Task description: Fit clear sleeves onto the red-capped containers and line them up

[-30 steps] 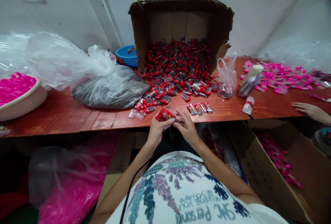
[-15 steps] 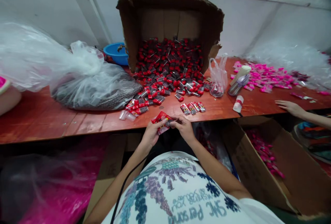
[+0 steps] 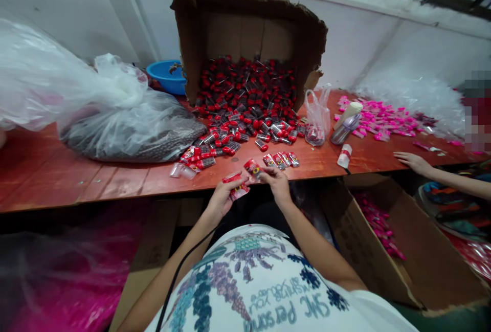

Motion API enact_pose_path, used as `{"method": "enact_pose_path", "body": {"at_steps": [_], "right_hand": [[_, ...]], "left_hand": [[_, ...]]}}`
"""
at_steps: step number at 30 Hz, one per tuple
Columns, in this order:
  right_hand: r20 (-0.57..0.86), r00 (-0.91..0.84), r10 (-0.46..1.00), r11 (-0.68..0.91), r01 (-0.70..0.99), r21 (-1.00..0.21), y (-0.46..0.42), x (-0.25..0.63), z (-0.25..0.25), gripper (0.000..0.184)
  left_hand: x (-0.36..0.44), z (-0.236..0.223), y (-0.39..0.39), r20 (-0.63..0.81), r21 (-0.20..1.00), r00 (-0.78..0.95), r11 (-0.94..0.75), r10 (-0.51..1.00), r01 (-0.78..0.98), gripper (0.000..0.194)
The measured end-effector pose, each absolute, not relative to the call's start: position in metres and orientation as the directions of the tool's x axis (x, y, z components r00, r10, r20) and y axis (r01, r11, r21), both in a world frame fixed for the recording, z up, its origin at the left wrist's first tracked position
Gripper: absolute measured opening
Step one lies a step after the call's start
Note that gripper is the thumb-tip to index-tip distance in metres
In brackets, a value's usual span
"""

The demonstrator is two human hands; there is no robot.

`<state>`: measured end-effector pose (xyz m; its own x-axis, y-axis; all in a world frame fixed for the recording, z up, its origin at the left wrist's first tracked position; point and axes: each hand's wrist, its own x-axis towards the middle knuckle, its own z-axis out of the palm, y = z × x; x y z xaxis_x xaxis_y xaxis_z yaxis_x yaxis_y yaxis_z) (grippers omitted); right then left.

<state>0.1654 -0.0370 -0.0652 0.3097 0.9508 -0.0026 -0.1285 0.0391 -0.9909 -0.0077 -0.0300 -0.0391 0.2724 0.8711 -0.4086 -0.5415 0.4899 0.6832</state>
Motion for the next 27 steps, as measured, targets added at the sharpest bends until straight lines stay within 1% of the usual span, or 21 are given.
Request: {"method": "enact_pose_path", "body": {"at_steps": [2, 4, 6, 8, 10, 11, 12, 13, 15, 16, 18, 19, 22, 24, 27], "right_hand": [[0.052, 0.448, 0.893, 0.054, 0.009, -0.999, -0.025, 0.189, -0.069, 0.039], [0.139, 0.527, 0.839, 0.017, 0.23, -0.973, -0.014, 0.214, -0.073, 0.039], [0.206, 0.545, 0.813, -0.031, 0.393, -0.919, -0.006, 0.231, -0.075, 0.036], [0.258, 0.555, 0.791, -0.045, 0.472, -0.88, -0.003, 0.235, -0.073, 0.036], [0.335, 0.523, 0.783, 0.004, 0.536, -0.844, -0.007, 0.221, -0.068, 0.036], [0.365, 0.468, 0.804, 0.05, 0.559, -0.827, -0.01, 0.209, -0.065, 0.034], [0.377, 0.387, 0.841, 0.109, 0.563, -0.819, -0.014, 0.194, -0.062, 0.031], [0.349, 0.271, 0.897, 0.167, 0.524, -0.835, -0.019, 0.179, -0.06, 0.029], [0.236, 0.058, 0.97, 0.195, 0.393, -0.899, -0.027, 0.149, -0.057, 0.029], [0.203, 0.003, 0.979, 0.191, 0.335, -0.923, -0.03, 0.137, -0.056, 0.03], [0.187, -0.028, 0.982, 0.187, 0.271, -0.944, -0.034, 0.123, -0.055, 0.029], [0.198, -0.02, 0.98, 0.196, 0.272, -0.942, -0.034, 0.12, -0.055, 0.028], [0.234, -0.033, 0.972, 0.23, 0.351, -0.908, -0.034, 0.123, -0.052, 0.026], [0.223, -0.069, 0.972, 0.232, 0.402, -0.886, -0.034, 0.128, -0.051, 0.031], [0.194, -0.092, 0.977, 0.215, 0.462, -0.861, -0.032, 0.129, -0.052, 0.036]], "left_hand": [[-0.013, -0.039, -0.028, -0.449, 0.651, 0.254, 0.509, 0.856, -0.564, 0.035], [-0.017, -0.038, -0.028, -0.46, 0.638, 0.234, 0.503, 0.856, -0.584, 0.032], [-0.019, -0.037, -0.029, -0.452, 0.643, 0.218, 0.485, 0.865, -0.593, 0.026], [-0.019, -0.035, -0.03, -0.438, 0.652, 0.202, 0.464, 0.876, -0.599, 0.019], [-0.018, -0.035, -0.03, -0.426, 0.666, 0.177, 0.44, 0.887, -0.603, 0.018], [-0.017, -0.036, -0.029, -0.423, 0.673, 0.154, 0.423, 0.893, -0.606, 0.018], [-0.015, -0.036, -0.029, -0.417, 0.682, 0.126, 0.402, 0.9, -0.611, 0.019], [-0.014, -0.037, -0.028, -0.41, 0.689, 0.098, 0.378, 0.907, -0.618, 0.02], [-0.011, -0.039, -0.026, -0.384, 0.698, 0.061, 0.333, 0.921, -0.634, 0.023], [-0.01, -0.039, -0.026, -0.366, 0.703, 0.051, 0.312, 0.929, -0.639, 0.024], [-0.01, -0.04, -0.025, -0.33, 0.721, 0.051, 0.287, 0.943, -0.63, 0.027], [-0.01, -0.04, -0.025, -0.314, 0.734, 0.059, 0.282, 0.948, -0.618, 0.029], [-0.012, -0.042, -0.026, -0.298, 0.773, 0.096, 0.299, 0.95, -0.559, 0.034], [-0.014, -0.044, -0.026, -0.306, 0.79, 0.108, 0.315, 0.946, -0.526, 0.037], [-0.015, -0.048, -0.024, -0.337, 0.793, 0.087, 0.332, 0.938, -0.51, 0.035]]}}
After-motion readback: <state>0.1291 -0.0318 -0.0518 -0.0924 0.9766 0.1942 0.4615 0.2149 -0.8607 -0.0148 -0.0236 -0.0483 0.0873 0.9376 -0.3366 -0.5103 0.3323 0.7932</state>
